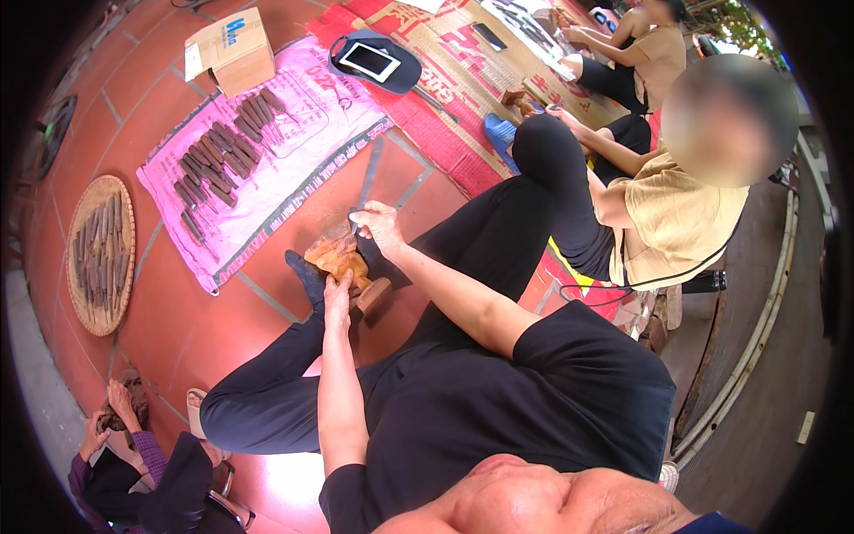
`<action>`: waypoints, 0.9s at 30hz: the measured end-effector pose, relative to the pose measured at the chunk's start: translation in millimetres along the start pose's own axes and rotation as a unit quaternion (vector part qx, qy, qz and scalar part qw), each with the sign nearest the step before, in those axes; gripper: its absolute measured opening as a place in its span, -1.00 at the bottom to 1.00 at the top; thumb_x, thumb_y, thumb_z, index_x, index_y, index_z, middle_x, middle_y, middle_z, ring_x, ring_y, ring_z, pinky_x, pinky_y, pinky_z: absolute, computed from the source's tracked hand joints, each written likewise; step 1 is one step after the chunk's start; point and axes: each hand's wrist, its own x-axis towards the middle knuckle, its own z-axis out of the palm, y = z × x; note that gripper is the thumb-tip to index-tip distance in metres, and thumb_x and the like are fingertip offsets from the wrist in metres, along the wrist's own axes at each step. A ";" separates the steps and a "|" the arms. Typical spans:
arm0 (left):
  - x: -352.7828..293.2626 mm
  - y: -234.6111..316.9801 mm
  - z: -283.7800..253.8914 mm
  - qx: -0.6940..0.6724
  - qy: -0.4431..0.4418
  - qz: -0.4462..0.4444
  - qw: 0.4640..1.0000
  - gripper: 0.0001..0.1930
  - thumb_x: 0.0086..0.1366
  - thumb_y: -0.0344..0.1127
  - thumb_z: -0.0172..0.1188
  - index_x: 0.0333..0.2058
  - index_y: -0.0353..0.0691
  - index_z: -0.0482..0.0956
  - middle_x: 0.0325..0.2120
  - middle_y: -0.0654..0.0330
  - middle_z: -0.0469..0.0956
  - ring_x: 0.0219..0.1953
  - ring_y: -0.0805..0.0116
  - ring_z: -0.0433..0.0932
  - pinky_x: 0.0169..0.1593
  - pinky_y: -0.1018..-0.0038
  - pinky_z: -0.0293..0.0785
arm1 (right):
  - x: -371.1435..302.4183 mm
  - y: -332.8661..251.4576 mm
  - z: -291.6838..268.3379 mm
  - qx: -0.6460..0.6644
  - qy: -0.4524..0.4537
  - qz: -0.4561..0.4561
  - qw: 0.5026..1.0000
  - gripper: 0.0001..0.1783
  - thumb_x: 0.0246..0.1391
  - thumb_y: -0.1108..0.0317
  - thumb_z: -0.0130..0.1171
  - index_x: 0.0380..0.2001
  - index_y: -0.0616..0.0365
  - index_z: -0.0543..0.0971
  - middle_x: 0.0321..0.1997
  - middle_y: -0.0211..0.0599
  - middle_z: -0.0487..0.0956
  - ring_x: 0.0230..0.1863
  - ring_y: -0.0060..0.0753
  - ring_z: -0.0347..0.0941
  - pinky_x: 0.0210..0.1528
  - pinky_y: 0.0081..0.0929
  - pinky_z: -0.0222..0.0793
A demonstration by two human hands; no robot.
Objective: The person sits on the floor and carves a small wooden object using a knife. They hold the wood in their left hand and shape it with the knife in their right hand, rotating the piece as needed. Finished wooden items are visible on a pink cloth nearby.
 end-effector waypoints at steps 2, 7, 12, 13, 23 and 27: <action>-2.4 2.4 0.9 -0.007 0.000 -0.003 1.000 -0.62 0.26 -0.18 0.13 -0.05 -0.25 0.30 -0.36 0.14 0.50 -0.44 0.38 0.55 -0.39 0.47 0.54 | -0.7 -1.7 4.3 0.004 -0.016 -0.036 0.999 -0.80 -0.13 0.61 0.21 -0.64 0.12 0.42 -0.61 -0.49 0.43 -0.64 -0.76 0.28 -0.68 -0.76 0.13; -7.6 7.6 2.2 -0.010 -0.002 -0.003 1.000 -0.65 0.26 -0.19 0.12 -0.07 -0.24 0.31 -0.37 0.13 0.50 -0.44 0.37 0.55 -0.40 0.48 0.54 | -4.6 -7.4 12.0 0.044 -0.035 -0.048 0.997 -0.82 -0.14 0.68 0.14 -0.57 0.17 0.42 -0.57 -0.36 0.47 -0.63 -0.68 0.31 -0.63 -0.69 0.26; -5.0 5.2 0.7 -0.011 -0.008 0.001 1.000 -0.65 0.27 -0.20 0.11 -0.08 -0.25 0.31 -0.38 0.14 0.49 -0.45 0.38 0.54 -0.42 0.49 0.53 | -2.6 7.0 1.1 -0.002 -0.084 -0.015 0.996 -0.88 -0.12 0.64 0.12 -0.55 0.20 0.42 -0.61 -0.31 0.47 -0.62 -0.60 0.38 -0.58 -0.65 0.32; -5.8 6.2 1.3 -0.012 -0.005 0.000 1.000 -0.65 0.27 -0.20 0.11 -0.08 -0.25 0.31 -0.38 0.14 0.49 -0.45 0.38 0.54 -0.42 0.49 0.53 | -3.1 5.7 -0.2 -0.012 -0.091 -0.004 0.996 -0.90 -0.12 0.62 0.13 -0.55 0.21 0.43 -0.61 -0.32 0.47 -0.62 -0.59 0.38 -0.58 -0.66 0.31; -7.6 7.6 1.7 0.007 0.006 -0.003 1.000 -0.63 0.27 -0.21 0.11 -0.05 -0.28 0.31 -0.35 0.13 0.50 -0.44 0.39 0.54 -0.40 0.49 0.53 | 1.8 8.7 -11.5 -0.044 -0.158 0.007 0.986 -0.94 -0.10 0.56 0.18 -0.57 0.23 0.50 -0.66 -0.41 0.41 -0.66 -0.63 0.30 -0.63 -0.69 0.18; -4.0 5.1 0.2 0.011 0.011 0.000 1.000 -0.61 0.26 -0.21 0.11 -0.03 -0.30 0.30 -0.33 0.13 0.51 -0.42 0.40 0.55 -0.37 0.48 0.52 | -7.1 -1.6 -2.6 -0.036 -0.130 0.015 0.991 -0.92 -0.10 0.56 0.19 -0.58 0.24 0.49 -0.66 -0.43 0.39 -0.66 -0.66 0.28 -0.65 -0.70 0.12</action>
